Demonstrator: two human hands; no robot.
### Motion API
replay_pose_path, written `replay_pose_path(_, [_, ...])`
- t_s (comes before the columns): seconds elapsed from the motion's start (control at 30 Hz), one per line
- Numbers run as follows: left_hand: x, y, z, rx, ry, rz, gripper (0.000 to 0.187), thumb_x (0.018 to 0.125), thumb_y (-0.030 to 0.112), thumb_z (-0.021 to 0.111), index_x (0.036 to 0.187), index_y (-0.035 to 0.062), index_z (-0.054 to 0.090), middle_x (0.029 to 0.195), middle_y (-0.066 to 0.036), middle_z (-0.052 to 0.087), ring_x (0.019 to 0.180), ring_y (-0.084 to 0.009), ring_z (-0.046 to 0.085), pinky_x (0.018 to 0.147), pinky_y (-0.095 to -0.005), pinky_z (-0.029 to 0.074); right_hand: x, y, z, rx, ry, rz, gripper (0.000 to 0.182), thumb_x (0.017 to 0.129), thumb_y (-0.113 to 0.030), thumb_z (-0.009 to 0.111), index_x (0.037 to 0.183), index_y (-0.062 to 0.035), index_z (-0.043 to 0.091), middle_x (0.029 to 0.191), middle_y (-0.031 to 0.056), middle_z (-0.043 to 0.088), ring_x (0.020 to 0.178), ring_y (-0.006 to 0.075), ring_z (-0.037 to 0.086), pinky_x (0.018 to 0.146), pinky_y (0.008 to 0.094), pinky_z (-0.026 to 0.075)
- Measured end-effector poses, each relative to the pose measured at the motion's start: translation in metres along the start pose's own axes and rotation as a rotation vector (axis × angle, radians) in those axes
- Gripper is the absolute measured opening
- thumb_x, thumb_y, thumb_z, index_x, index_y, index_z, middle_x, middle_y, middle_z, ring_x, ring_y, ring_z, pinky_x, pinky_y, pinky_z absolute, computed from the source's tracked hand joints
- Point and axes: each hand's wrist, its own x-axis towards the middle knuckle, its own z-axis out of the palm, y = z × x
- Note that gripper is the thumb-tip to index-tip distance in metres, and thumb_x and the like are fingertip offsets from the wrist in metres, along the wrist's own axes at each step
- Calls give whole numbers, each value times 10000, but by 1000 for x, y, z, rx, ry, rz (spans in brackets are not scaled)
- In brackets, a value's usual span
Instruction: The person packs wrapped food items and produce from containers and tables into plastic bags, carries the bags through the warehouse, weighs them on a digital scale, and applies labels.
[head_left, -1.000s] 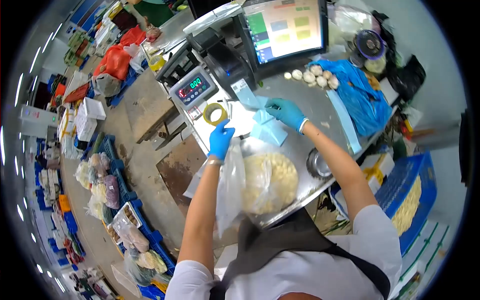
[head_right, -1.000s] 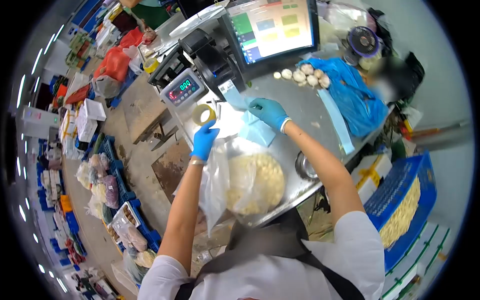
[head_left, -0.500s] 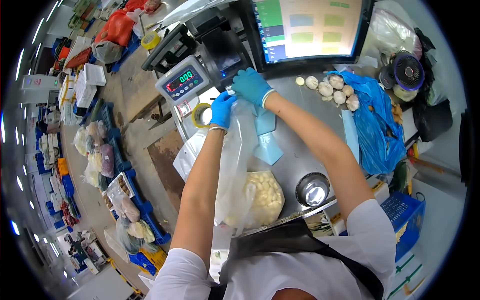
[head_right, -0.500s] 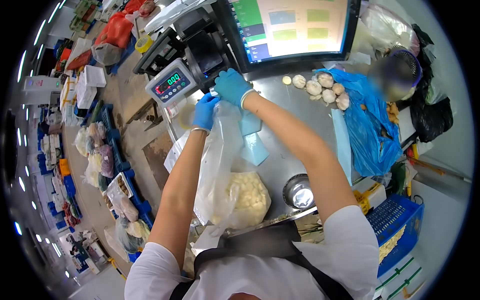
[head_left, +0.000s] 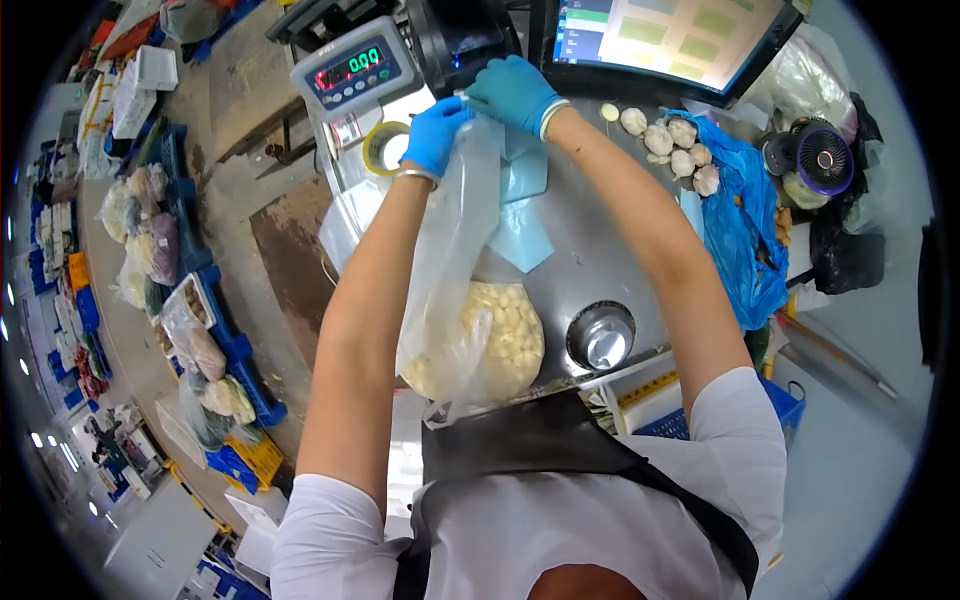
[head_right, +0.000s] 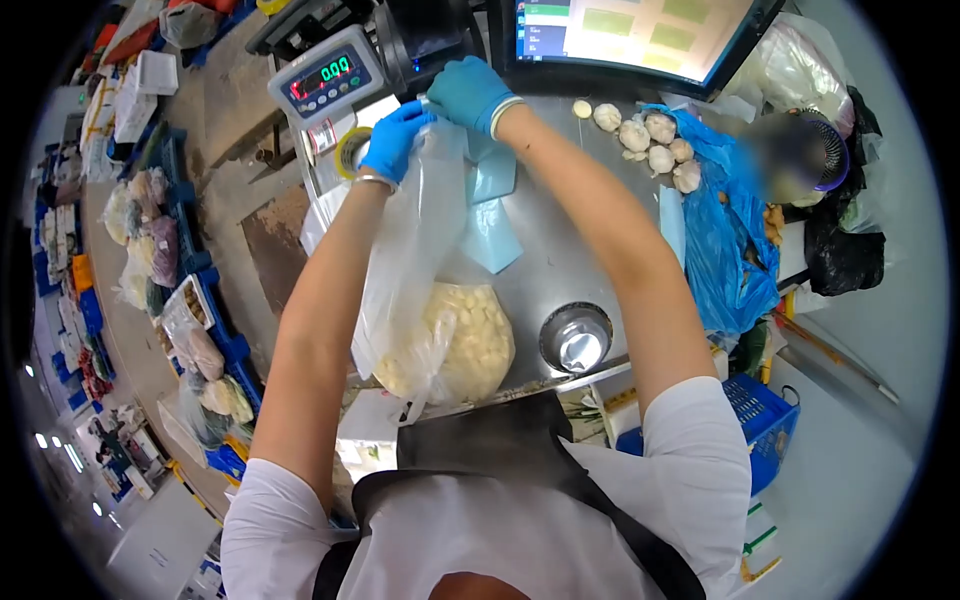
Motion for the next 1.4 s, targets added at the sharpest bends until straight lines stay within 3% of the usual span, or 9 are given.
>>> replay_pose_path(0.33, [-25,-6,-33,371,67,145,358,795,194,707,1129,66,684,995,-96,707,822,-153,635,765,-282,504,-2,-31,-24,530,848,502,157,851,-142,628,790,-13,694,828,149,663,799,309,629,724,406,488])
replay_pose_path(0.43, [-88,40,-60,437,353,271,307,807,198,713,1108,136,711,902,-64,700,739,-109,595,695,-273,485,-46,-67,-47,554,817,266,79,834,-128,657,883,-77,692,833,90,658,720,241,624,652,334,496])
replay_pose_path(0.6, [-256,114,-148,524,885,316,264,893,125,631,1149,113,693,954,-1,680,693,-40,493,609,-186,402,-139,-189,-42,625,420,-109,197,829,-72,631,1023,-71,665,871,70,649,731,232,602,671,347,486])
replay_pose_path(0.7, [-348,106,-201,717,1055,298,283,896,87,606,1156,-15,653,1105,-78,672,1012,-136,600,898,-270,473,-170,-239,6,446,43,-274,267,835,-91,561,1100,-74,592,902,73,628,755,246,595,696,385,489])
replay_pose_path(0.93, [-500,31,-251,552,1173,80,280,900,63,599,1166,-7,650,1112,-85,668,959,-133,596,868,-261,479,-195,-249,-74,663,-831,-4,420,869,-186,561,1260,-44,498,1286,180,531,1183,380,500,987,435,400])
replay_pose_path(1.03, [-530,-3,-269,481,1168,49,289,889,68,601,1165,3,654,1110,-92,666,966,-147,593,879,-272,469,-185,-279,-78,581,19,131,622,887,-339,587,1408,-61,389,1426,200,409,1306,401,387,1069,451,326])
replay_pose_path(1.17, [-587,-44,-324,537,1158,48,273,871,83,616,1130,21,676,1109,-91,675,993,-170,603,899,-289,460,-206,-332,-8,265,-205,130,735,885,-458,579,1457,-74,326,1499,186,318,1396,378,264,1132,483,208])
replay_pose_path(1.27, [-663,-80,-383,436,1192,-50,269,875,75,597,1120,-5,672,1101,-88,674,993,-172,605,901,-294,462,-228,-351,-19,751,137,365,378,967,-169,482,1317,-32,522,1311,171,552,1245,309,483,1086,403,319])
replay_pose_path(1.4, [-793,-181,-460,105,1261,-114,281,887,145,569,1098,-7,673,1053,-72,677,946,-178,616,887,-326,473,-259,-408,-40,652,135,413,585,818,94,462,1378,-73,484,1439,167,435,1353,274,387,1123,362,266])
